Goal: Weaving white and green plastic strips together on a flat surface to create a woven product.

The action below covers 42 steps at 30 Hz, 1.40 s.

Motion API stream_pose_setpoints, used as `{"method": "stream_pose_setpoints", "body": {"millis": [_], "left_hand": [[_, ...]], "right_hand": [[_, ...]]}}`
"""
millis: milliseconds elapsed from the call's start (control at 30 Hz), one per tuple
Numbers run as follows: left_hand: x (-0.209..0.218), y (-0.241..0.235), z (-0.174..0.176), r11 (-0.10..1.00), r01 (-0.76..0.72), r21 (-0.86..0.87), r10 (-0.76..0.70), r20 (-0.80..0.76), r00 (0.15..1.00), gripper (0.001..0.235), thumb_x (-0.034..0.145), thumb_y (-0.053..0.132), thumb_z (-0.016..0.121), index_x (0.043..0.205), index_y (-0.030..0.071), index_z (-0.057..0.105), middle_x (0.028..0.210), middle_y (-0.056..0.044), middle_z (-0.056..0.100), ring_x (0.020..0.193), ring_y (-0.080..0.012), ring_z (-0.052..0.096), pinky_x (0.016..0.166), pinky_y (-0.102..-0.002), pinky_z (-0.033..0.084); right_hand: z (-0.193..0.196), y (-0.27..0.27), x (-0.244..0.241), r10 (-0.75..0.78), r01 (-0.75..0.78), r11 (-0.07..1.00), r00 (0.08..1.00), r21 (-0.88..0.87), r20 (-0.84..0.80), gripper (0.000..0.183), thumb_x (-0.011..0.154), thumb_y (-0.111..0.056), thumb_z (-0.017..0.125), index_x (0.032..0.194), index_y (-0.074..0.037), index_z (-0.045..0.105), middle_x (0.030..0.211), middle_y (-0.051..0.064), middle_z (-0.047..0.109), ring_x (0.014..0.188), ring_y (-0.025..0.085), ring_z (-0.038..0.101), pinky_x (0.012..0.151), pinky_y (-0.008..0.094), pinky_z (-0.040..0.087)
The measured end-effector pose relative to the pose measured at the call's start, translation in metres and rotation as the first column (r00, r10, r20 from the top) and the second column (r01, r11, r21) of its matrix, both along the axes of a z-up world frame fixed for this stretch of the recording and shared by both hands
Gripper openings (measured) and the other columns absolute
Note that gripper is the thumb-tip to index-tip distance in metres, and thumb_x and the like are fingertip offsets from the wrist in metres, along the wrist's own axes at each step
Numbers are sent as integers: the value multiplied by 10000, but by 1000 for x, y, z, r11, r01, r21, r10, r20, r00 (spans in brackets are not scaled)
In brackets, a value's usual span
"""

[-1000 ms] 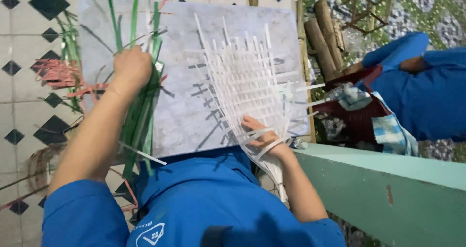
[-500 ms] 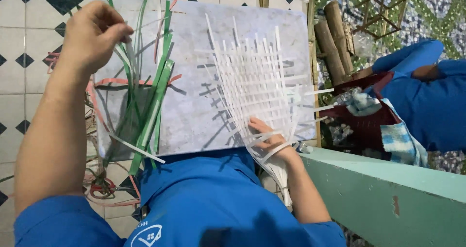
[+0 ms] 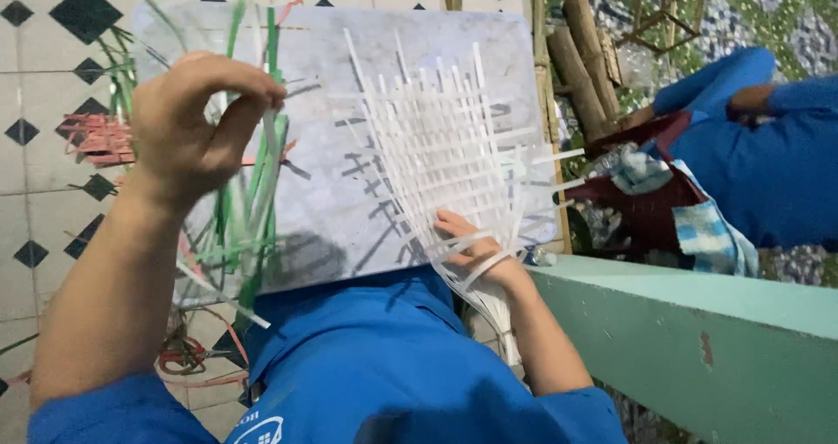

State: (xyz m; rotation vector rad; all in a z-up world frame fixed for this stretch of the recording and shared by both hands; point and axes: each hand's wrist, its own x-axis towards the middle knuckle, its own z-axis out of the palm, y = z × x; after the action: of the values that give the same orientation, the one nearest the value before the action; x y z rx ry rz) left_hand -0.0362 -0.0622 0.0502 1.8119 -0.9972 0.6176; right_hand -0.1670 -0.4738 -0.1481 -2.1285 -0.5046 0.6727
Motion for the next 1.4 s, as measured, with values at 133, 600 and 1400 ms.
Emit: {"method": "stream_pose_setpoints", "body": {"millis": [133, 600, 1400], "left_hand": [[0, -9, 13, 895, 291, -338, -293, 46, 955, 180, 992, -144, 381, 1123, -21, 402, 961, -241, 563, 809, -292, 642, 681, -332, 596], [9, -3, -2, 686, -468, -556, 66, -594, 802, 253, 1020, 274, 459, 1149, 127, 619, 1153, -21, 608, 936, -276, 714, 964, -334, 568], [-22, -100, -41, 696, -506, -510, -306, -847, 434, 143, 976, 28, 540, 1033, 110, 437, 863, -53, 560, 686, -272, 744, 648, -303, 681]], "right_hand": [[-8, 15, -2, -41, 42, 978, 999, -206, 10, 728, 810, -110, 773, 1449, -128, 426, 1587, 109, 244, 1460, 287, 239, 1195, 426, 192], [29, 57, 4, 382, -310, 828, 922, -467, 67, 780, 798, -244, 788, 1432, -82, 362, 1538, 224, 280, 1416, 423, 258, 1107, 567, 258], [91, 99, -13, -303, 233, 953, 744, 194, 595, 242, 864, -230, 706, 1084, -127, 711, 829, 45, 722, 692, 237, 699, 608, 324, 574]]}}
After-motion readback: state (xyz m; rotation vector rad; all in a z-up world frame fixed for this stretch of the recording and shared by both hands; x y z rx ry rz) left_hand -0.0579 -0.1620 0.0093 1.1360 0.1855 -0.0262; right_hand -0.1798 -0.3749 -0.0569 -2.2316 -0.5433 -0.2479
